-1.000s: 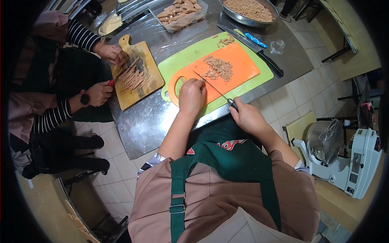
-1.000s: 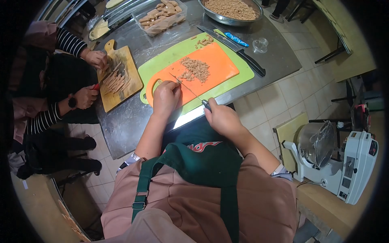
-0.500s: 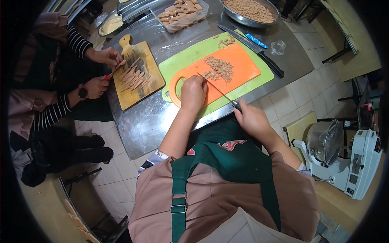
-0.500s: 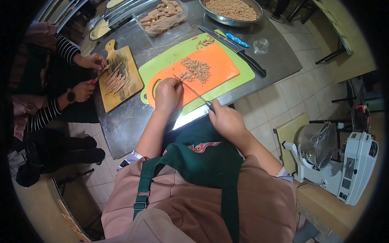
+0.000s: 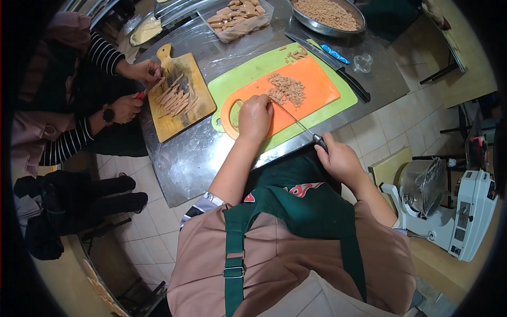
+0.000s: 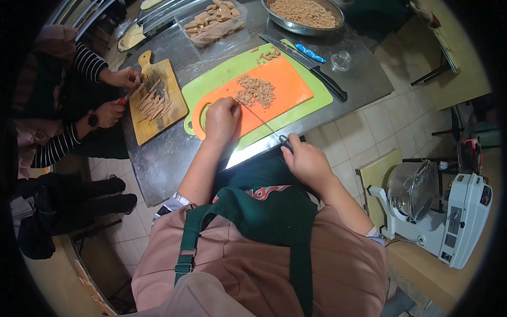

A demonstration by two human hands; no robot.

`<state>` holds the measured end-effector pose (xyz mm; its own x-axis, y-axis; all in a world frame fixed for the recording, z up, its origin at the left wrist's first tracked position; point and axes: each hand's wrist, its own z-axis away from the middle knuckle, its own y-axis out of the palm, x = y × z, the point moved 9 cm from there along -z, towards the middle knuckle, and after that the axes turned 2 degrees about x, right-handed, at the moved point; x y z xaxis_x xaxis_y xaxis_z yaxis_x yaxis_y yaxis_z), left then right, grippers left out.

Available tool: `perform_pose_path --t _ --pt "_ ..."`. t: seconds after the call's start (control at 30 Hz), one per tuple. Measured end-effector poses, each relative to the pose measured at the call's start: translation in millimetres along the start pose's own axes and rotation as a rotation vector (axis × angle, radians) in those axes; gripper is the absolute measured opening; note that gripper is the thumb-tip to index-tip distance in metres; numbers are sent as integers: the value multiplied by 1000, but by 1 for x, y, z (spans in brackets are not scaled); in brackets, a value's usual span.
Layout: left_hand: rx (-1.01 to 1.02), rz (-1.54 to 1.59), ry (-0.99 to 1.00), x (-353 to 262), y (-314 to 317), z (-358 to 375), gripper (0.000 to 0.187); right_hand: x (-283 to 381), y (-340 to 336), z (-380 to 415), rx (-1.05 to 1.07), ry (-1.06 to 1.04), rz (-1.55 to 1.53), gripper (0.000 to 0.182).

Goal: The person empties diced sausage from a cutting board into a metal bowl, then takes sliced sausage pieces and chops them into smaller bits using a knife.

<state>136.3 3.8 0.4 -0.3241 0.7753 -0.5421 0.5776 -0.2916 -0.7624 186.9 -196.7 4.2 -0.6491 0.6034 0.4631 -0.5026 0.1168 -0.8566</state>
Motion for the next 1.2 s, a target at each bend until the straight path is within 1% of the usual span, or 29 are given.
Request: perform_pose_path --t 0.1,0.23,0.3,0.47,0.53,0.6,0.63,0.7,0.83,1.0,1.13,1.2 --pt "40 26 11 -1 0 -1 7 10 6 -10 22 12 16 26" --pt "24 33 71 -8 -7 0 9 11 17 -21 36 18 9 26" --pt "43 53 26 -2 -8 -1 9 9 14 -14 25 15 13 27" --pt "-6 67 37 -1 -9 2 7 -4 6 8 31 25 -6 27" --pt "-21 56 41 -1 -9 2 7 0 -2 11 -8 2 29 26" --pt "53 7 -13 5 -1 2 9 7 -3 7 -2 -8 32 26" --pt "53 5 -13 6 -1 3 9 11 -2 4 5 -16 35 26" --pt "-19 79 44 2 -7 3 7 15 8 -8 10 -12 46 26" --pt "-23 103 41 4 -11 3 7 16 22 -27 51 -6 54 27" --pt "3 152 -31 14 -11 3 10 2 13 -2 42 25 16 26" --pt "-23 171 -31 13 -13 6 10 -1 4 9 34 37 18 26" --pt "-66 130 15 7 -17 8 10 5 1 8 35 26 16 26"
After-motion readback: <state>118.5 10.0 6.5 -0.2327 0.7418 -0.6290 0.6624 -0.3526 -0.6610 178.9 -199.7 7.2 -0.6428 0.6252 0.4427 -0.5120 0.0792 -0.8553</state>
